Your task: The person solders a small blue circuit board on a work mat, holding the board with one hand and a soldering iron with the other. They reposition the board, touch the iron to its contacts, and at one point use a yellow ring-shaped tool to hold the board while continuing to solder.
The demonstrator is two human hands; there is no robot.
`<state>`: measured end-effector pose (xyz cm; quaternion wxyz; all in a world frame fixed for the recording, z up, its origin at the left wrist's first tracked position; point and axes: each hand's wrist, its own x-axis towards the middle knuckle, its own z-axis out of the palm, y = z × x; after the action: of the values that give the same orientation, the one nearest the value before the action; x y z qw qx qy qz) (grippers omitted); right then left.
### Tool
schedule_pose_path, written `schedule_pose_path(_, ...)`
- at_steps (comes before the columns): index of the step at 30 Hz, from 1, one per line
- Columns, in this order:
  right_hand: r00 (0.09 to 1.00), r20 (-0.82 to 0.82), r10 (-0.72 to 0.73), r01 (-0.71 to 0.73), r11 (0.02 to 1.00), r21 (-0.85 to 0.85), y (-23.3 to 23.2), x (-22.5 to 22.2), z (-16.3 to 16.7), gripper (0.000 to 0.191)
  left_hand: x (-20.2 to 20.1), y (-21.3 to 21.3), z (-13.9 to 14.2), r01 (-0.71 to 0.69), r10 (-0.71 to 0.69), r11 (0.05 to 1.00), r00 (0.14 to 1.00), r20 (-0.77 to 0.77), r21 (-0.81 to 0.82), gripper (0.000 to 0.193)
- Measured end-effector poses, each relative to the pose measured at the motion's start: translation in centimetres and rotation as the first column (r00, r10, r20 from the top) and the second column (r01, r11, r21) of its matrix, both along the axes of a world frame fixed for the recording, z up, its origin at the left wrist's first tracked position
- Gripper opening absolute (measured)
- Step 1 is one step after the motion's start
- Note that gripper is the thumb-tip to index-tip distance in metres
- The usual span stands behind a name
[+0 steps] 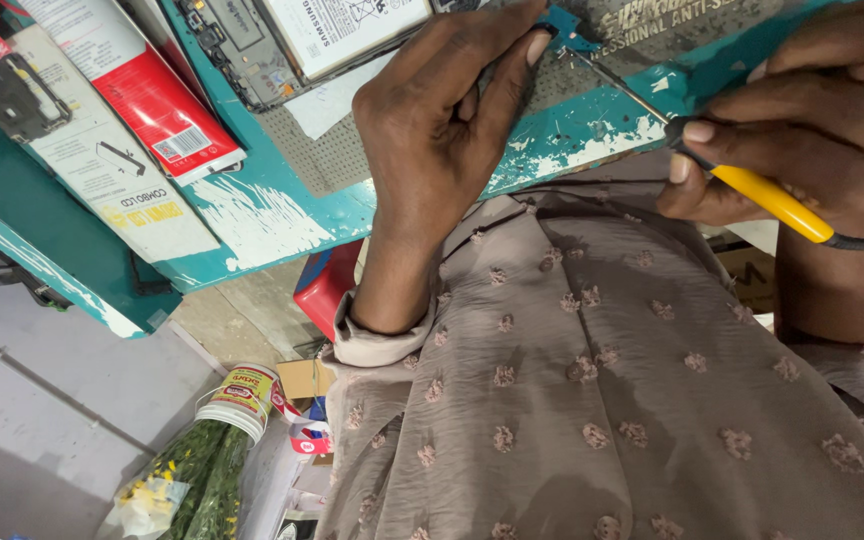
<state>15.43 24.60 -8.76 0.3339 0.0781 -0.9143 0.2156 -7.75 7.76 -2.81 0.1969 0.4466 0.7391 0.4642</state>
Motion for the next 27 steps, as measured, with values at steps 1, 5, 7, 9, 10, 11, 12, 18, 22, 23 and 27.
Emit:
schedule_pose_path(1, 1.0, 0.011, 0.001, -0.001, 1.0, 0.008, 0.2, 0.1, 0.2, 0.014, 0.0, 0.0, 0.0, 0.002, -0.002, 1.0, 1.0, 0.003, 0.0, 0.023)
schedule_pose_path(5, 1.0, 0.028, -0.006, 0.004, 0.998, 0.056, 0.1, 0.1, 0.3, 0.014, 0.0, 0.0, -0.1, 0.001, -0.001, 1.0, 1.0, 0.014, 0.0, 0.022)
schedule_pose_path(7, 0.999, 0.03, -0.03, 0.028, 0.998, 0.052, -0.3, 0.2, 0.0, 0.014, 0.1, 0.0, 0.0, 0.0, 0.0, 1.0, 1.0, 0.022, -0.004, 0.022)
schedule_pose_path(9, 0.997, 0.042, -0.069, 0.069, 0.998, 0.014, -0.7, 0.3, -0.3, 0.014, 0.1, -0.1, 0.0, 0.0, 0.0, 1.0, 1.0, 0.024, -0.005, 0.021)
schedule_pose_path(10, 0.997, 0.043, -0.067, 0.067, 0.998, 0.012, -0.8, 0.4, -0.4, 0.014, 0.1, -0.1, 0.0, 0.001, -0.001, 1.0, 1.0, 0.021, -0.007, 0.021)
schedule_pose_path(11, 0.997, 0.044, -0.065, 0.065, 0.998, 0.012, -0.7, 0.5, -0.5, 0.014, 0.1, 0.0, 0.0, 0.003, -0.002, 1.0, 1.0, 0.019, -0.006, 0.021)
schedule_pose_path(12, 0.997, 0.045, -0.064, 0.064, 0.998, 0.011, -0.6, 0.7, -0.6, 0.014, 0.0, 0.0, 0.1, 0.004, -0.004, 1.0, 1.0, 0.017, -0.005, 0.021)
schedule_pose_path(18, 0.999, 0.052, 0.001, -0.001, 1.0, -0.005, 0.0, 0.8, -0.4, 0.017, 0.0, 0.0, 0.1, 0.005, -0.005, 1.0, 1.0, 0.01, -0.004, 0.021)
schedule_pose_path(22, 0.998, 0.05, -0.027, 0.026, 1.0, 0.014, -0.4, 0.2, 0.2, 0.016, -0.1, 0.0, 0.1, 0.008, -0.008, 1.0, 1.0, 0.012, -0.006, 0.021)
schedule_pose_path(23, 0.999, 0.044, -0.026, 0.026, 1.0, 0.008, -0.3, 0.0, 0.3, 0.016, 0.0, 0.0, 0.1, 0.008, -0.008, 1.0, 1.0, 0.014, -0.005, 0.021)
schedule_pose_path(27, 0.998, 0.016, 0.058, -0.058, 0.998, 0.009, 0.5, 0.0, 0.9, 0.013, 0.0, 0.1, 0.2, 0.009, -0.009, 1.0, 1.0, 0.021, 0.003, 0.021)
